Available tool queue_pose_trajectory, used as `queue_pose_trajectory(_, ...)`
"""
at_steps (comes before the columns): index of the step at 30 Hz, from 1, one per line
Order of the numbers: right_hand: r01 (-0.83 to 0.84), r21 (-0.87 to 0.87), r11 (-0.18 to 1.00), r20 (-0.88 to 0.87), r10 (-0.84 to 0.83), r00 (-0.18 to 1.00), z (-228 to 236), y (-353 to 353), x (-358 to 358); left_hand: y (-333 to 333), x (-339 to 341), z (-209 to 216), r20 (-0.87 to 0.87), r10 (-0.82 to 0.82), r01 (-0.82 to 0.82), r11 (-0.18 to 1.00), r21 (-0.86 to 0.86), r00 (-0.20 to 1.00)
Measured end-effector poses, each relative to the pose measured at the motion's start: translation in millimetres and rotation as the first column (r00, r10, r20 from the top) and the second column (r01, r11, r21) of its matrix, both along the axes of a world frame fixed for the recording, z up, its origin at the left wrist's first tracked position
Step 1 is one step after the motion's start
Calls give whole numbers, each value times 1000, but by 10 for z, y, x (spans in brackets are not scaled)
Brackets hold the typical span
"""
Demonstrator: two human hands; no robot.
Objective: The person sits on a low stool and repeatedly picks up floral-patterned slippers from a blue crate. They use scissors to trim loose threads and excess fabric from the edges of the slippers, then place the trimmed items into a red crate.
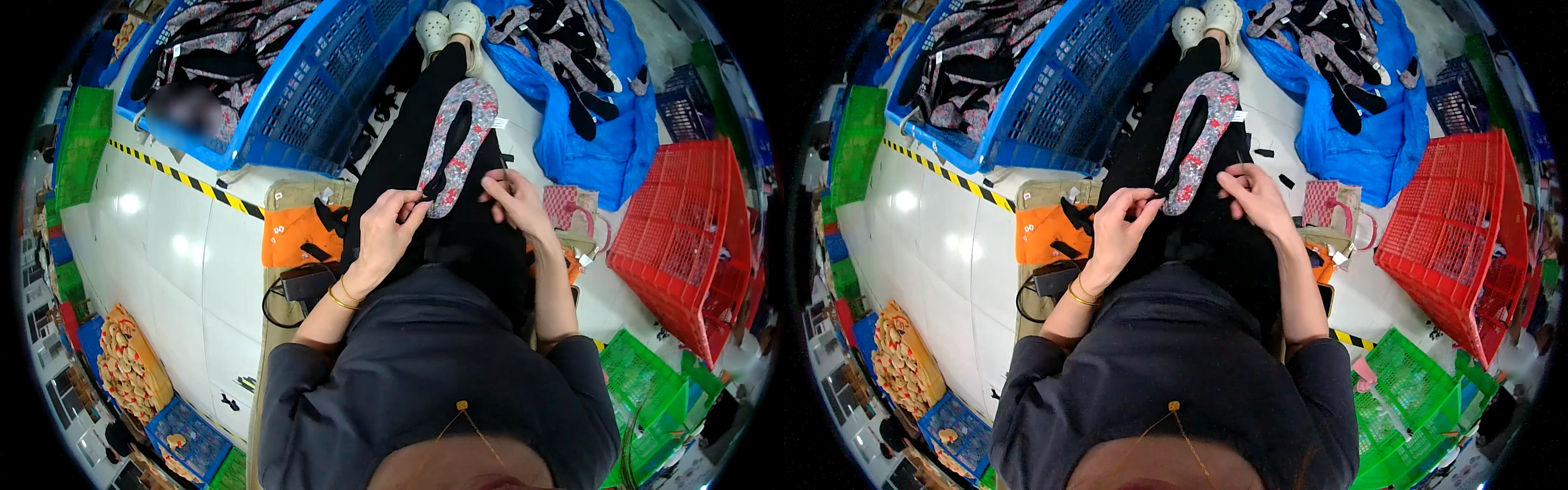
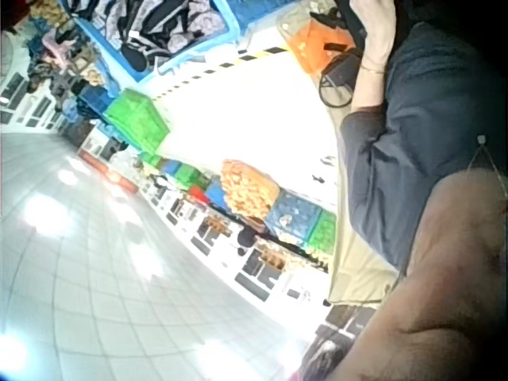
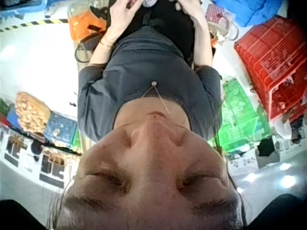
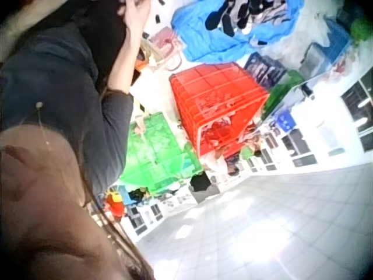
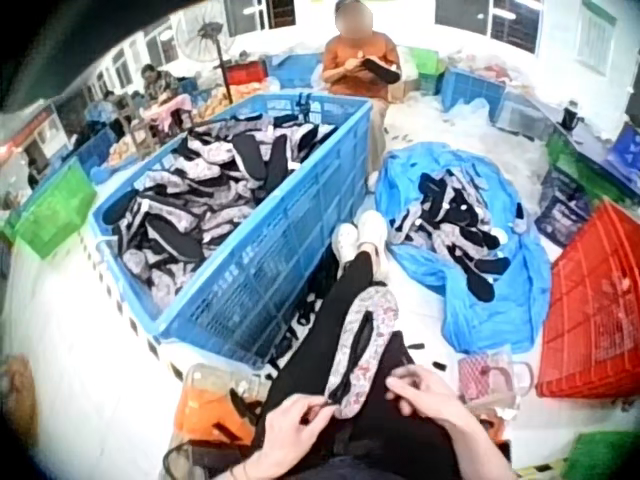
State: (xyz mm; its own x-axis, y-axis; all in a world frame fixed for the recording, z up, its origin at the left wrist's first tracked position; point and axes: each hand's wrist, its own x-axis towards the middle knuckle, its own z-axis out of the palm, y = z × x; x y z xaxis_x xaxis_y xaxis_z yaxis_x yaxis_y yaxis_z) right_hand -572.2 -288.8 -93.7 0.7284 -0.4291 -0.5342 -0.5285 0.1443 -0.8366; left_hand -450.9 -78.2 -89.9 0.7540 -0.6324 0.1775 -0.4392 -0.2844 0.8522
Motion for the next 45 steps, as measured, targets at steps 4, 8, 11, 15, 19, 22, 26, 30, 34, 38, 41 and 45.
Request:
queue_pose_trajectory(4, 2, -775, 633, 129, 155, 980, 28, 140, -214, 153, -94, -31, 117, -24, 11, 993, 113, 993)
queue_pose_trajectory(8, -106, -780, 616, 181, 385, 905, 210, 423, -123, 168, -149, 17, -345, -2, 54, 988, 144, 939)
queue_pose_trajectory(11, -192, -873, 448, 63, 495, 867, 130, 474, -123, 217, -174, -165, -748, -150, 12, 982, -187, 647)
queue_pose_trajectory(15, -160, -940, 303, 43, 567, 822, 45, 486, -95, 233, -206, -202, -823, -200, -44, 964, -263, 531)
queue_pose_trajectory(19, 3, -949, 316, 187, 556, 810, -96, 500, -53, 229, -201, -249, -840, -216, -70, 955, -287, 497)
queue_pose_trajectory(22, 82, -950, 302, 250, 575, 779, -151, 519, -6, 240, -204, -258, -854, -206, -93, 955, -282, 477)
queue_pose_trajectory(26, 166, -948, 271, 301, 598, 743, -195, 550, 84, 238, -212, -227, -862, -188, -103, 959, -265, 471)
queue_pose_trajectory(30, 189, -957, 218, 286, 636, 717, -227, 563, 122, 253, -205, -241, -848, -193, -77, 962, -263, 493)
queue_pose_trajectory(34, 177, -965, 194, 261, 646, 717, -233, 574, 123, 258, -191, -289, -841, -186, -68, 965, -255, 508)
queue_pose_trajectory(38, 200, -962, 183, 271, 651, 709, -256, 583, 123, 257, -198, -315, -832, -192, -63, 963, -262, 520)
queue_pose_trajectory(41, 181, -965, 190, 262, 656, 707, -237, 587, 123, 239, -207, -298, -830, -194, -85, 957, -277, 522)
queue_pose_trajectory(45, 148, -961, 234, 269, 658, 704, -260, 595, 87, 224, -235, -259, -808, -210, -86, 949, -304, 550)
